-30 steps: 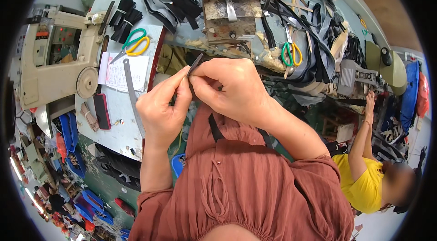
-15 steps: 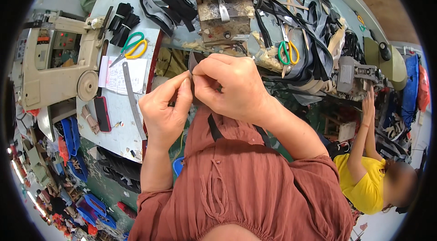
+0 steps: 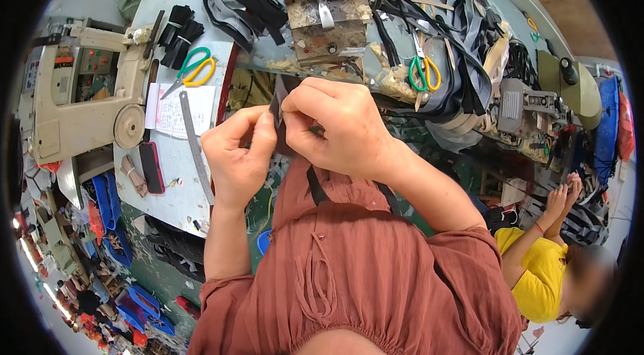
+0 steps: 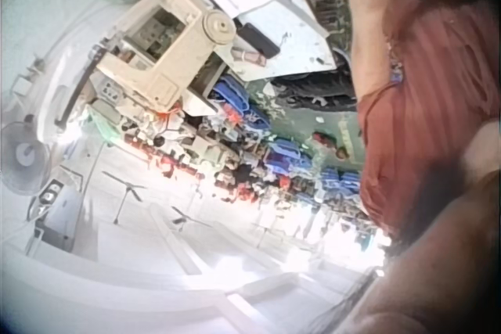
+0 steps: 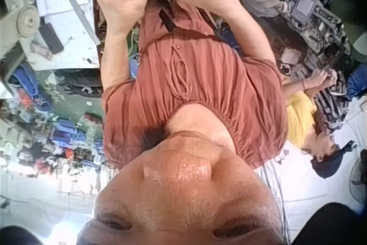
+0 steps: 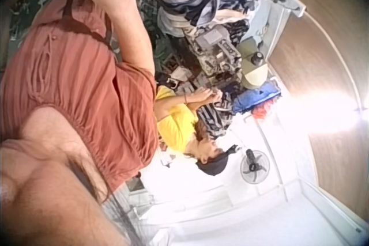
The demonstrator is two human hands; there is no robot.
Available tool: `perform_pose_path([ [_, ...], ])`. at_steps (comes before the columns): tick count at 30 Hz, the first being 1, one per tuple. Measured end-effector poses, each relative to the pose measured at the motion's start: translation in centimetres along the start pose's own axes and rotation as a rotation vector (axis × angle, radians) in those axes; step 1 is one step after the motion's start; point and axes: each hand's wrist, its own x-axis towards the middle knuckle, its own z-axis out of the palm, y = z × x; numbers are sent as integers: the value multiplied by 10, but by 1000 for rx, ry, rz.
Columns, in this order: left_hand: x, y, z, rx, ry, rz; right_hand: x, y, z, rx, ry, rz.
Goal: Processing and cutting shoe component straps using factory equipment and scissors.
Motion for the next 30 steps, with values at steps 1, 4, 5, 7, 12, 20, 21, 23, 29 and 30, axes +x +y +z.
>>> perform_pose_path([
  [1, -2, -2, 1, -97, 10, -107, 0, 0, 1, 29, 18, 17],
  [4, -5, -14, 9, -507, 12, -277, 0, 1, 0, 65, 44, 41],
  [5, -6, -12, 12, -618, 10, -323, 1, 2, -1, 42, 34, 30],
  [7, -5, -9, 14, -652, 33, -324, 1, 2, -3, 24, 22, 27],
  [12, -1, -8, 28, -602, 191, -310, -1, 2, -1, 221, 149, 224],
  [20, 13, -6, 49, -917, 422, -247, -18, 11, 4, 953, 465, 567],
  [21, 18, -17, 35, -1116, 412, -264, -18, 15, -7, 1158, 585, 596],
  [23, 17, -56, -7, -1426, 386, -197, -33, 41, -35, 1223, 677, 631],
  [29, -11, -163, -181, -1387, 491, -332, -142, 128, -159, 894, 1148, 740],
  [30, -15, -164, -204, -1316, 499, -442, -164, 136, -179, 845, 1157, 718],
])
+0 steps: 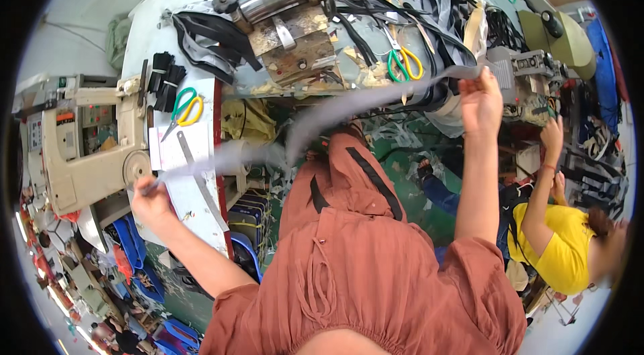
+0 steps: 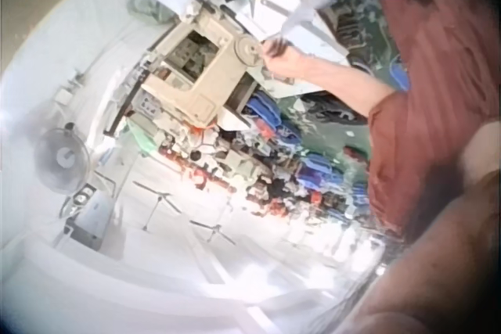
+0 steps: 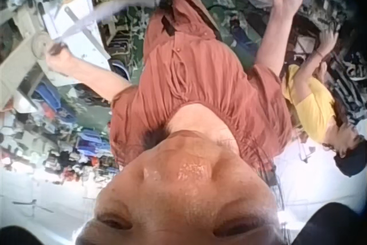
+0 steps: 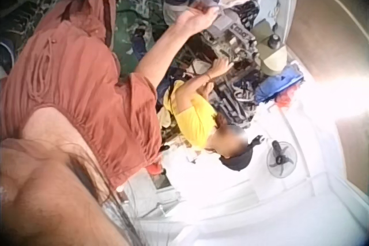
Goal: Processing and cutting shoe component straps using factory equipment and scissors.
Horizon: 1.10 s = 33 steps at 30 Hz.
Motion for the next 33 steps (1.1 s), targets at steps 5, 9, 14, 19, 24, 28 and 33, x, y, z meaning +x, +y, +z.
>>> perform_pose_path([
  [5, 5, 12, 18, 253, 339, 316, -4, -32, -20, -277, -52, -131],
  [9, 7, -79, 76, 506, 70, 43, -39, -9, 26, -708, -212, -114],
  [14, -3, -231, 151, 552, 22, -130, -72, 16, 77, -1191, -342, -554],
  [19, 25, -312, 173, 670, 26, -176, -73, 14, 107, -1186, -567, -1111],
  [24, 55, -328, 177, 644, 21, -223, -77, 25, 127, -1059, -651, -962],
  [28, 58, -317, 162, 536, -39, -316, -81, 41, 158, -841, -717, -394],
  [33, 8, -284, 160, 682, -122, -373, -85, 71, 189, -577, -688, 267],
])
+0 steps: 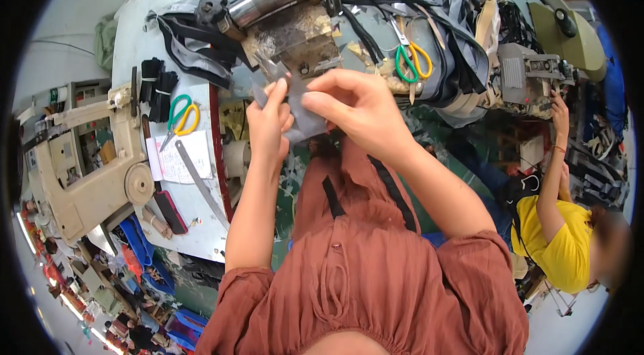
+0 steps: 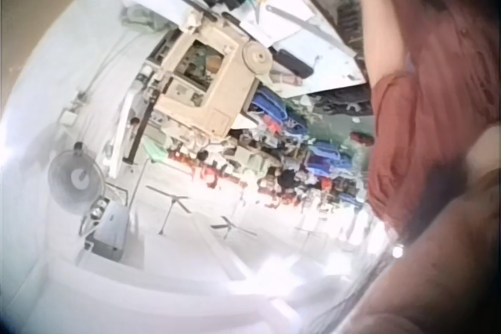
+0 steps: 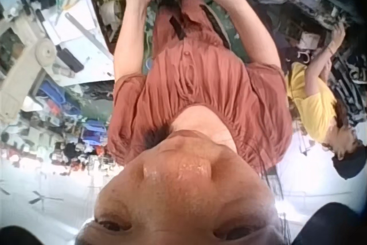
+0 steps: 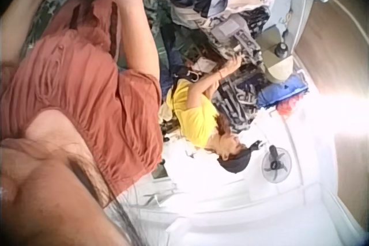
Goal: Processing and cutting shoe component straps using factory equipment and scissors.
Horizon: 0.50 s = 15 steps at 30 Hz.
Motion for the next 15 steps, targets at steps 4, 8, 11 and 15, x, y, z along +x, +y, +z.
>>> perform_pose_path([
  [4, -44, 5, -18, 219, -2, 119, 10, 12, 20, 61, -72, 203],
  [8, -65, 10, -24, 409, 54, 320, 9, 18, 37, 65, -95, 271],
  [11, -74, 14, -24, 541, 33, 434, 8, 15, 45, 72, -49, 232],
  [15, -83, 16, -19, 655, 10, 558, 9, 13, 47, 0, 9, 59],
])
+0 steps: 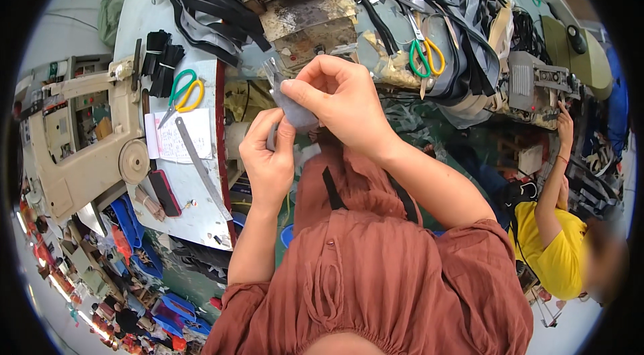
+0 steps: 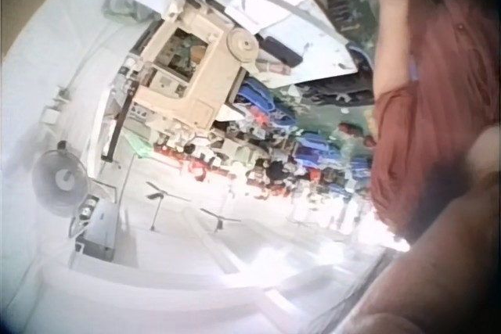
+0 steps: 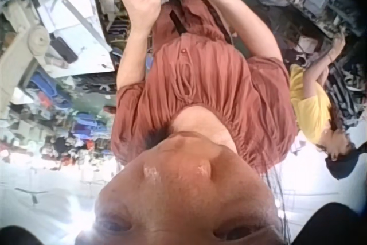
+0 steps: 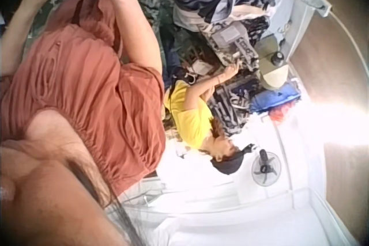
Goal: Processing and cutting shoe component straps using factory equipment and scissors.
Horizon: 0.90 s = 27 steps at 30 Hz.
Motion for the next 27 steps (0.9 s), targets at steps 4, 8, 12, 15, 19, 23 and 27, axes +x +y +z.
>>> perform_pose_path([
  [4, 1, -1, 2, 41, 4, 83, -4, 5, 1, -59, 19, -92],
  [8, -1, 4, 7, 45, -12, 97, -5, 1, -2, 12, 29, -45],
  [12, -2, 8, 12, 60, -26, 110, -4, 9, -3, -29, 99, -130],
  [15, -2, 1, 16, 50, -24, 244, -6, 7, -3, -42, 157, -154],
  [19, -2, 14, 23, 9, -17, 56, -8, 14, -5, 67, 220, -218],
  [23, -7, 13, 20, -78, -80, -62, 5, 2, -26, 82, 59, -83],
  [27, -12, 12, 24, -127, -87, -104, 10, 9, -35, 96, 28, -110],
])
